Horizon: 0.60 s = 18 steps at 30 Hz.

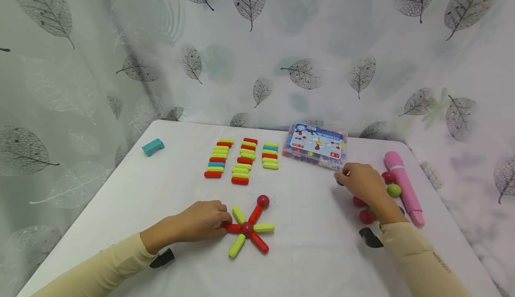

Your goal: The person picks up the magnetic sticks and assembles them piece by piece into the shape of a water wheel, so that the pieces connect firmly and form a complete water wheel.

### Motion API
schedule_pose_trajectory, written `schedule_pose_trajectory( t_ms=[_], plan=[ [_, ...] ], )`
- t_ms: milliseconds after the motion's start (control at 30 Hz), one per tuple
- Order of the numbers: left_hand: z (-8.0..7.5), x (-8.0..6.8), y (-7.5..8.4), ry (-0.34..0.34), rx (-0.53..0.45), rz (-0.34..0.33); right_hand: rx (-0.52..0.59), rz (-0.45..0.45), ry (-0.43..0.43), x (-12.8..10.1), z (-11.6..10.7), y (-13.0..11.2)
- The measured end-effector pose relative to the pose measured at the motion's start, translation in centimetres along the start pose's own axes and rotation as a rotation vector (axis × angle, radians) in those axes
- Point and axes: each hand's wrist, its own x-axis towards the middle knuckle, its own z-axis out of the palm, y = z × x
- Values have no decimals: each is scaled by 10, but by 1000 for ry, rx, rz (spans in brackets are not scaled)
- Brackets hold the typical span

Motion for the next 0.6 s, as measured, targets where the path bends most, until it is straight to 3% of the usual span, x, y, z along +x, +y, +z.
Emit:
schedule_pose_trajectory(
  t_ms=[100, 233, 600],
  plan=[
    [0, 0, 0, -1, -6, 6, 138, -106, 10, -13, 9, -30],
    [0, -1, 0, 3, -13, 5, 238, -210, -26, -23, 28, -64],
    [1, -2, 1, -4, -16, 2, 348, -302, -163, -42, 78, -105]
  ],
)
